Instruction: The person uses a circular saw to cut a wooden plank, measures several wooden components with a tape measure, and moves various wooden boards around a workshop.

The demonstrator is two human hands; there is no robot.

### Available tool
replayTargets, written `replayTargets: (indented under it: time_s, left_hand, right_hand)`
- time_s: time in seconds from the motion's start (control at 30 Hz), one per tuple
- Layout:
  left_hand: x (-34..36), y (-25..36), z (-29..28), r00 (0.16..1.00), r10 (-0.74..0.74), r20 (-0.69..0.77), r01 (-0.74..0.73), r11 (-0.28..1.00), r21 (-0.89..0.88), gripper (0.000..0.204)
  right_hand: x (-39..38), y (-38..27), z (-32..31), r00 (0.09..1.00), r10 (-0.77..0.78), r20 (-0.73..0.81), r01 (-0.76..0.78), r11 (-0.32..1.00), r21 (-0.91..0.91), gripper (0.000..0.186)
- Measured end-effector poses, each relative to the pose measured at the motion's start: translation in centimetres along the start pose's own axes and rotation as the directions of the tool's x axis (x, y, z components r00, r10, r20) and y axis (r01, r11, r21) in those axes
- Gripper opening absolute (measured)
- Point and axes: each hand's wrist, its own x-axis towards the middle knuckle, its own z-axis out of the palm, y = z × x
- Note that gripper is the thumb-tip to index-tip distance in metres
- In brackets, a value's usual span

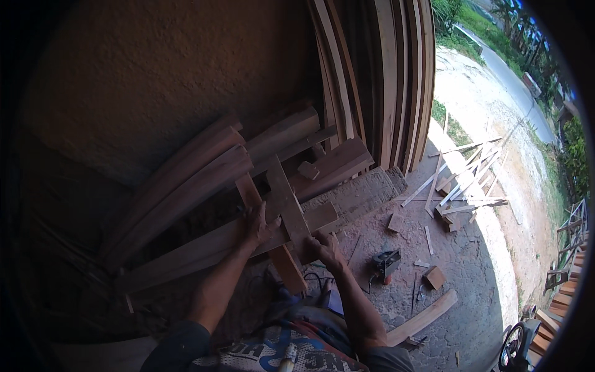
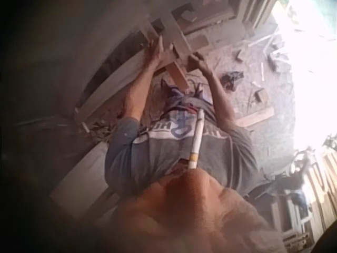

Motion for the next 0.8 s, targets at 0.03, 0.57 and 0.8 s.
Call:
replayTargets:
  time_s: [0.03,0.57,0.8]
  left_hand:
    - [-0.1,0.0,-0.2,1.000,-0.010,0.023,0.011,1.000,-0.023,0.083]
    - [0.1,-0.9,-0.4,0.996,-0.016,0.091,0.029,0.988,-0.149,0.086]
    - [-0.6,-1.0,-2.6,0.998,0.001,0.062,0.005,0.996,-0.090,0.087]
  right_hand:
    - [-0.2,-0.2,0.0,1.000,0.000,0.002,0.000,1.000,-0.016,0.041]
    - [-0.1,0.2,0.3,0.999,-0.029,0.041,0.029,1.000,-0.007,0.039]
    - [0.1,0.0,1.4,0.992,-0.081,0.092,0.081,0.997,0.012,0.042]
